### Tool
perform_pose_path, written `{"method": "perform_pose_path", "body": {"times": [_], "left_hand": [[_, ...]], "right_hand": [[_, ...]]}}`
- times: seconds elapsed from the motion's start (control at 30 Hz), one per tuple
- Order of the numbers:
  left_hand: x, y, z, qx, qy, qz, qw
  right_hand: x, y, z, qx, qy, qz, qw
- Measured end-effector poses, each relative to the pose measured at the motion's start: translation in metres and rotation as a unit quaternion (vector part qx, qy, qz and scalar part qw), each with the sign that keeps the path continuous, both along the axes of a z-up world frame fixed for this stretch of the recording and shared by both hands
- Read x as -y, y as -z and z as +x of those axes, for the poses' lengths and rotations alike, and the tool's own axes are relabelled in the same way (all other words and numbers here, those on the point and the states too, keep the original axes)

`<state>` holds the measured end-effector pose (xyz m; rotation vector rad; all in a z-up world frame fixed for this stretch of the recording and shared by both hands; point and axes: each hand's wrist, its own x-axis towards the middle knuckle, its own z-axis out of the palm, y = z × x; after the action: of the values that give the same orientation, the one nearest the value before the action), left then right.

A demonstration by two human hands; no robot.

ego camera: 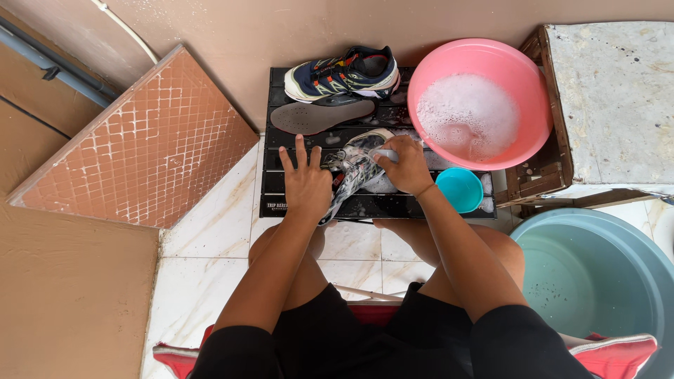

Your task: The person scrubs a white and blue sneaker with a brush and soapy water. They hold the shoe in their left hand and scrub the upper and sides with the brush in their right hand, working over a black crate.

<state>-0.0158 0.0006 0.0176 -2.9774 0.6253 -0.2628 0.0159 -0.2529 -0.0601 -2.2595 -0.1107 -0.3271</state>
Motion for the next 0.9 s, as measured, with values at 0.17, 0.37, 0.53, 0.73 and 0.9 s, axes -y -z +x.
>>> {"method": "perform_pose_path", "body": {"times": [0.17, 0.37, 0.53, 0.73, 0.9], "left_hand": [[0.000, 0.001, 0.001, 0.096, 0.058, -0.046, 0.993], [-0.007, 0.018, 0.018, 0.156, 0.115, -0.086, 0.977], [-0.013, 0.032, 0.031, 0.201, 0.095, -0.131, 0.966], [-0.007, -0.001, 0.009, 0.113, 0.069, -0.184, 0.974], [-0.005, -0.008, 0.006, 0.066, 0.074, -0.196, 0.975]], "right_hand": [[0.002, 0.003, 0.002, -0.010, 0.002, 0.014, 1.000], [0.004, 0.004, -0.001, -0.013, 0.000, 0.025, 1.000], [0.002, 0.004, 0.000, -0.010, -0.003, 0.024, 1.000], [-0.005, -0.006, -0.004, -0.041, 0.005, 0.022, 0.999], [-0.006, -0.005, -0.004, -0.065, 0.011, 0.000, 0.998]]}}
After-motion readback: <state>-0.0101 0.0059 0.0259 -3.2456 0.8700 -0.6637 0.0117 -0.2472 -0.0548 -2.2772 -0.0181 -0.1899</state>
